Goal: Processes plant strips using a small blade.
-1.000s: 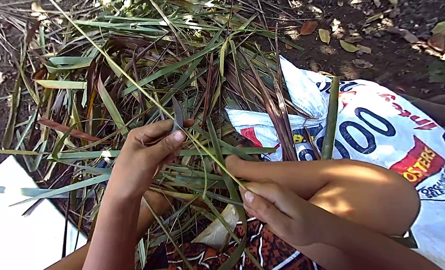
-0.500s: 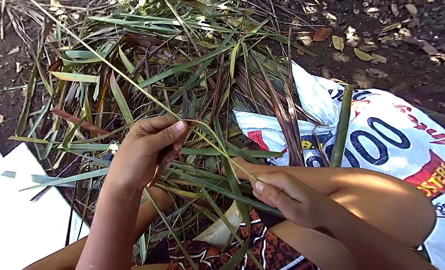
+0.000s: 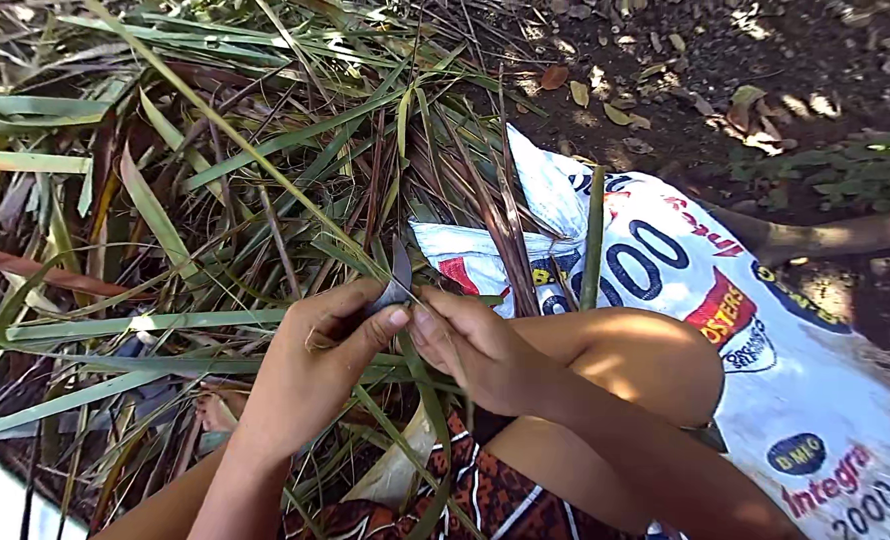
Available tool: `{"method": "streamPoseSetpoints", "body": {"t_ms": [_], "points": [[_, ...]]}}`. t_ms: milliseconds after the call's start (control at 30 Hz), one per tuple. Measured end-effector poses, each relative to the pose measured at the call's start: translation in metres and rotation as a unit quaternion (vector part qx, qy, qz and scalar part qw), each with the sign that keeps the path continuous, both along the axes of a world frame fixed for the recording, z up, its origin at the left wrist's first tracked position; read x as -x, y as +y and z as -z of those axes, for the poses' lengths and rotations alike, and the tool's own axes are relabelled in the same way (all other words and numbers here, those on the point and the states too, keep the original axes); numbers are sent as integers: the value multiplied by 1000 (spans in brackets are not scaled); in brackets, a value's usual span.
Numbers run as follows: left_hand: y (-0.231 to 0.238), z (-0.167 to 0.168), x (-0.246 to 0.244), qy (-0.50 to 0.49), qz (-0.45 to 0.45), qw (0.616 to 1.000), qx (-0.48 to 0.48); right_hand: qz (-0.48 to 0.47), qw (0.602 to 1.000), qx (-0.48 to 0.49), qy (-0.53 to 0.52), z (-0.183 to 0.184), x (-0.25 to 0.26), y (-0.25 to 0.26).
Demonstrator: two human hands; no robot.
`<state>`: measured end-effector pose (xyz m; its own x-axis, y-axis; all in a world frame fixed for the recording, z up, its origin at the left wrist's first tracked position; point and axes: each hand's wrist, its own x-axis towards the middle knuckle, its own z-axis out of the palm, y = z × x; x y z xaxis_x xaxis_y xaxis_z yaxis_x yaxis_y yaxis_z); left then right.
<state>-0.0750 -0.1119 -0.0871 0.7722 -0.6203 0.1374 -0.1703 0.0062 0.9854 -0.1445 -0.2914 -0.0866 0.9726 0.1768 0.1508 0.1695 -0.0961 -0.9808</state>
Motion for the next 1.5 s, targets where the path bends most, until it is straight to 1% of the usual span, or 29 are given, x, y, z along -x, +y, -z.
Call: {"method": "streamPoseSetpoints", "body": {"t_ms": [33, 67, 100, 167, 233, 300, 367, 467, 567, 633, 667, 733, 800, 833, 900, 1000, 1100, 1133, 1167, 1200, 1300, 1333, 1367, 1400, 1500], "points": [[2, 2, -1, -3, 11, 1000, 1, -30, 997, -56, 47, 0, -1, -3], [3, 2, -1, -7, 16, 1000, -3, -50, 992, -88, 73, 1, 0, -5], [5, 2, -1, -14, 13, 1000, -12, -60, 990, -97, 78, 4, 1, -4], [6, -1, -1, -18, 18, 999, -30, -63, 993, -77, 63, 9, 4, -3], [8, -3, -4, -8, 54, 998, -41, -69, 994, -59, 56, 10, 7, -4], [9, -5, -7, 25, 84, 995, -36, -72, 995, -46, 59, 9, 10, -5], [9, -8, -9, 57, 85, 994, -32, -61, 996, -30, 51, 8, 13, -5], [13, -18, -16, 80, 33, 996, -24, -32, 999, 11, 26, 8, 16, -4], [21, -25, -26, 73, -33, 997, -14, 4, 999, 48, -4, 9, 23, -1], [22, -25, -28, 68, -50, 996, -9, 27, 997, 67, -13, 10, 24, 1], [23, -22, -26, 61, -38, 997, -8, 33, 997, 73, -13, 11, 24, 1], [20, -11, -19, 58, 24, 998, -24, 33, 997, 66, -2, 11, 24, 1], [12, -1, -8, 80, 84, 993, -36, 35, 998, 58, 8, 11, 23, 0], [9, 1, -5, 91, 83, 992, -27, 35, 998, 59, 12, 11, 23, -2], [10, -1, -10, 112, 50, 992, -2, 33, 997, 68, 18, 10, 25, -3], [17, -14, -24, 124, -12, 992, 17, 26, 998, 58, 19, 11, 29, -6], [32, -25, -41, 99, -89, 991, 25, -1, 999, 43, 24, 13, 34, -7], [35, -26, -42, 91, -100, 990, 24, -13, 999, 37, 29, 14, 34, -8], [36, -25, -40, 86, -89, 992, 21, -26, 999, 30, 38, 15, 34, -9], [36, -21, -35, 87, -56, 995, 16, -37, 998, 22, 48, 16, 32, -9], [21, -2, -12, 104, 91, 990, -17, -60, 995, -8, 75, 15, 30, -8], [14, 2, -5, 116, 125, 985, -22, -60, 994, -29, 83, 14, 30, -8], [9, 2, 0, 127, 134, 983, -15, -61, 993, -47, 89, 15, 30, -8], [7, 0, 1, 128, 118, 985, -8, -65, 991, -63, 95, 15, 31, -9], [16, -16, -13, 111, 23, 994, 2, -80, 989, -82, 93, 16, 33, -11]]}}
